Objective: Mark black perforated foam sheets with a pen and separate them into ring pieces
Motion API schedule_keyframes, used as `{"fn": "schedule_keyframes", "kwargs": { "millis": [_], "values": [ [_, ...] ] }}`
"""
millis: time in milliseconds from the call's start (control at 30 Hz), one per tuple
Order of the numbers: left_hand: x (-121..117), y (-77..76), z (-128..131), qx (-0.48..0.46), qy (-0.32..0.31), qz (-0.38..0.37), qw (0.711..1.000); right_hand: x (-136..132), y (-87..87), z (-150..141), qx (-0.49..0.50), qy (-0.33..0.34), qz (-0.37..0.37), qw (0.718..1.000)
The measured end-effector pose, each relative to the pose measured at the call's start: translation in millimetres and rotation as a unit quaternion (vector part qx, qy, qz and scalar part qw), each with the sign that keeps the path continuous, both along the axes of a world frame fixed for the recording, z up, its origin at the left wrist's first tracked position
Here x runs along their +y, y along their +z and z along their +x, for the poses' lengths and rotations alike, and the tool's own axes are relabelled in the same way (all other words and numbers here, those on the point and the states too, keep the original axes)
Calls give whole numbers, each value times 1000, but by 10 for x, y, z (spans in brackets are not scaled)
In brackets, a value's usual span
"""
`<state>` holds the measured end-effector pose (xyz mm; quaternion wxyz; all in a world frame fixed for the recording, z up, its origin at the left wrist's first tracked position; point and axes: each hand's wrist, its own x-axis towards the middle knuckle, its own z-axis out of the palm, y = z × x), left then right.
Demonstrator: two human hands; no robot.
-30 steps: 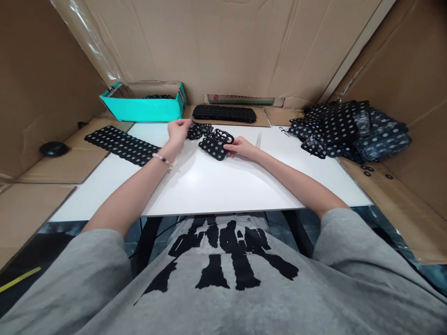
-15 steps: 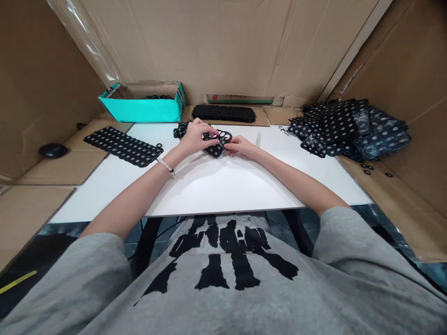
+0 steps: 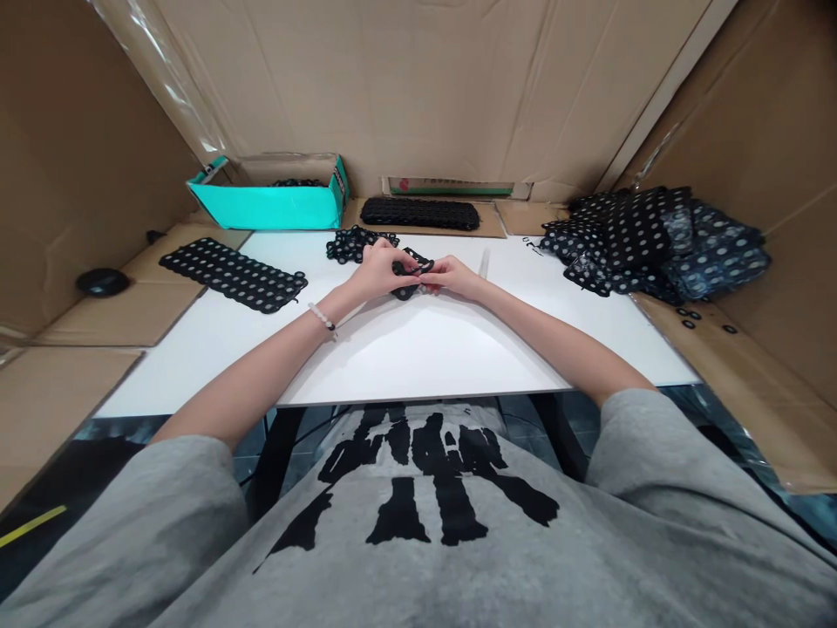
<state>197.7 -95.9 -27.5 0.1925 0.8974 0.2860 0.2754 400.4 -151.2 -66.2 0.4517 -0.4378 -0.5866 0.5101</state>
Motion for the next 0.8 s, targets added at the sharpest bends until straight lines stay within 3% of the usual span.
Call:
{"fn": "schedule_keyframes", "kwargs": {
  "millis": [267,400,500,633,733,800],
  "values": [
    [85,-83,59,-91,-3,-125,988,-6,40,-35,3,-18,-22,1000],
    [269,-116,23,-214,89,-181,956,7,31,-36,3,-14,-22,1000],
    [552,-108,-156,-284,189,-166,925,14,0,-31,-10,7,-15,1000],
    [757,-132,-412,-196,256,-96,942,33,-33,-16,0,2,-12,1000],
    [681,-147,-480,-89,279,-29,956,46,-36,-5,6,-1,-23,1000],
    [636,-106,-507,-69,281,8,957,48,-31,-6,5,-1,-28,1000]
  ]
}}
